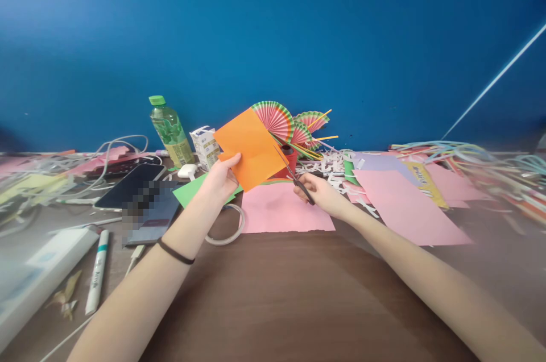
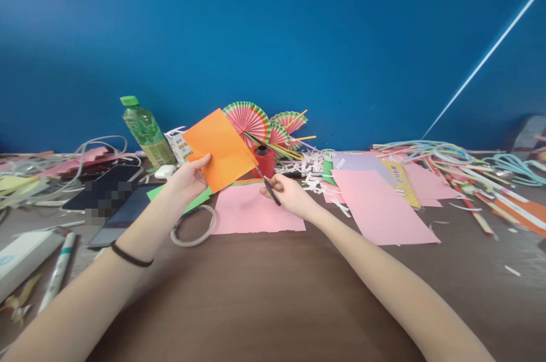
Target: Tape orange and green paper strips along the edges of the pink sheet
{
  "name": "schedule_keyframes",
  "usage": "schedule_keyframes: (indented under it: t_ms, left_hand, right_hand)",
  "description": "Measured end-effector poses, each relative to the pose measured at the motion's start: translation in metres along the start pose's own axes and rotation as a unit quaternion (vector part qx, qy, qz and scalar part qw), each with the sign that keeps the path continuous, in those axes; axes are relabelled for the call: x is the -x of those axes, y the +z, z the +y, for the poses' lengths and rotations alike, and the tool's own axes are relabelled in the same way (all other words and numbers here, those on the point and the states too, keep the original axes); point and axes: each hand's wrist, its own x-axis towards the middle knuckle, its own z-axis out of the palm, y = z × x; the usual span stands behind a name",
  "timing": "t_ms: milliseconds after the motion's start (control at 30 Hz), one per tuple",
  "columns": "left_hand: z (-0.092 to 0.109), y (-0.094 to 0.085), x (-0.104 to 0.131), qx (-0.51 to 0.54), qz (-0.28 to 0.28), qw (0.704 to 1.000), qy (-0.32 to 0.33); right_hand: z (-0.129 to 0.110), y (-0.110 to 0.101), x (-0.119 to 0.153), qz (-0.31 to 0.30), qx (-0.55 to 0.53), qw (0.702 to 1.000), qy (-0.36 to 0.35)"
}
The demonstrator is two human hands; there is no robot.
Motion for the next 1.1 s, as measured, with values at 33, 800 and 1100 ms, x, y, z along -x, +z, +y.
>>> schedule_keyframes:
  t_ms: [33, 800, 1100]
  left_hand:
    - [0.0001, 0.0001, 0.0002, 0.000, -0.001, 1.000, 0.000]
    - [0.0025, 0.0023, 0.0022, 0.011, -0.014, 1.000, -0.008]
    - [0.0007, -0.0009, -0.0007, -0.013, -0.016, 1.000, 0.019]
  right_hand:
    - [-0.0001, 0.0001, 0.0000, 0.004, 0.004, 1.000, 0.000]
    - [0.0065, -0.0014, -0.0018, 0.032, 0.004, 0.999, -0.006]
    - [0.0007, -0.0027, 0.0000, 0.031, 0.002, 1.000, 0.004]
